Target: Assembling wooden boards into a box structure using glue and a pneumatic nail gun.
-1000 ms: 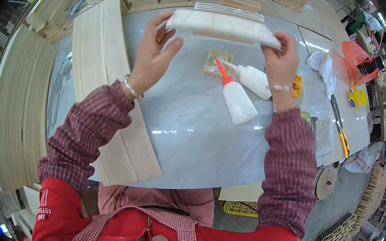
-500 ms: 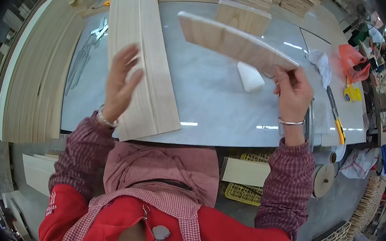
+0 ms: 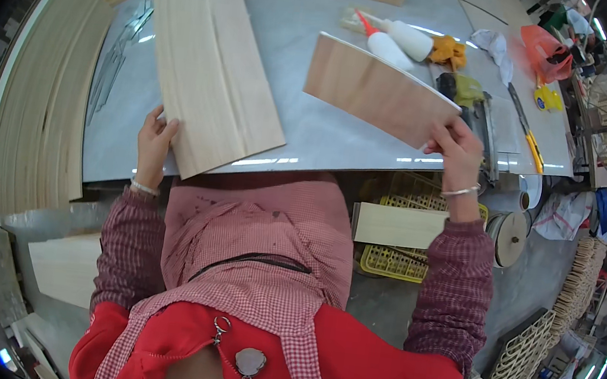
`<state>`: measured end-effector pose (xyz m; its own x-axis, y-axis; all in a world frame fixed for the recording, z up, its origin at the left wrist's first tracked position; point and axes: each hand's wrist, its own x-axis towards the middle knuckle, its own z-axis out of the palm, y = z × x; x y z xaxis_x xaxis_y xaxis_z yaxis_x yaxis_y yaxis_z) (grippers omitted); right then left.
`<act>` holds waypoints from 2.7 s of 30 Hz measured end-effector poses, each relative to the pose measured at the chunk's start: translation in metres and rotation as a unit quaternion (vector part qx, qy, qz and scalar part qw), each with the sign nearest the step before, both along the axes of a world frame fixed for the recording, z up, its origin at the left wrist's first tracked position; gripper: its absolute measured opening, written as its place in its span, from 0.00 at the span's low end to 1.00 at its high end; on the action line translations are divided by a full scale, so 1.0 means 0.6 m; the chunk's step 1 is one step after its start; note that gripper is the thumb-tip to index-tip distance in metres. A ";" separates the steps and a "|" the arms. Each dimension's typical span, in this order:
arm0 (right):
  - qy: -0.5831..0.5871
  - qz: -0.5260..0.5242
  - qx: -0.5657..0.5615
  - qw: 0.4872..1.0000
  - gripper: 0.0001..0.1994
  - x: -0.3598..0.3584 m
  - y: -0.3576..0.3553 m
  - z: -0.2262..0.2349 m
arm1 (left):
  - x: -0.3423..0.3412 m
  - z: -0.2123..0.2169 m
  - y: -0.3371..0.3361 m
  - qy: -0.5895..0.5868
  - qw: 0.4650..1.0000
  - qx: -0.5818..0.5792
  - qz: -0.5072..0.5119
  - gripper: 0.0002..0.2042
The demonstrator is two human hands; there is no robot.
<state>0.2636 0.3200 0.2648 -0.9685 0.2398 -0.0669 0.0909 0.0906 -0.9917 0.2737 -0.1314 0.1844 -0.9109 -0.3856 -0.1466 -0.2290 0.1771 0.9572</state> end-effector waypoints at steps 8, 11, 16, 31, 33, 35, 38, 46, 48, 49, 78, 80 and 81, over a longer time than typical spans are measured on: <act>-0.029 0.035 0.030 0.999 0.04 0.068 0.061 -0.047 | -0.031 0.045 -0.044 -0.001 0.983 0.180 0.024 0.17; -0.044 0.093 0.052 0.993 0.05 0.056 0.028 -0.058 | -0.041 0.097 -0.058 0.033 0.975 0.222 0.008 0.15; -0.038 0.184 0.039 0.981 0.08 0.009 -0.088 -0.076 | -0.038 0.118 -0.054 0.067 0.971 0.230 0.003 0.15; -0.004 0.313 -0.036 0.949 0.08 -0.060 -0.259 -0.102 | -0.041 0.112 -0.056 0.061 0.975 0.216 0.006 0.14; -0.005 0.307 -0.036 0.951 0.08 -0.056 -0.258 -0.105 | -0.042 0.106 -0.055 0.062 0.974 0.216 0.010 0.14; -0.004 0.304 -0.047 0.952 0.09 -0.049 -0.255 -0.107 | -0.042 0.101 -0.062 0.063 0.972 0.226 -0.009 0.14; -0.003 0.298 -0.058 0.953 0.10 -0.044 -0.249 -0.109 | -0.044 0.094 -0.066 0.064 0.969 0.238 -0.029 0.14; 0.001 0.312 -0.043 0.949 0.11 -0.043 -0.247 -0.109 | -0.040 0.088 -0.056 0.066 0.968 0.239 -0.028 0.14; -0.001 0.307 -0.046 0.951 0.10 -0.042 -0.247 -0.107 | -0.040 0.085 -0.055 0.066 0.968 0.240 -0.028 0.14; 0.000 0.307 -0.043 0.951 0.10 -0.042 -0.247 -0.108 | -0.040 0.084 -0.056 0.066 0.968 0.241 -0.031 0.14; 0.271 0.258 0.143 0.916 0.13 -0.033 -0.257 -0.075 | 0.084 0.028 0.005 0.334 0.905 -0.231 -0.126 0.17; 0.244 0.197 0.093 0.945 0.12 -0.022 -0.263 -0.083 | 0.086 0.029 0.004 0.328 0.903 -0.248 -0.123 0.17; 0.230 0.166 0.067 0.957 0.12 -0.017 -0.266 -0.089 | 0.087 0.028 0.003 0.325 0.902 -0.256 -0.122 0.17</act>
<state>0.2537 0.1604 0.2115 -0.9125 -0.1096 0.3942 -0.4079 0.1687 -0.8973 0.3259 -0.1295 0.2011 -0.8068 -0.0273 0.5902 0.4573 0.6037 0.6530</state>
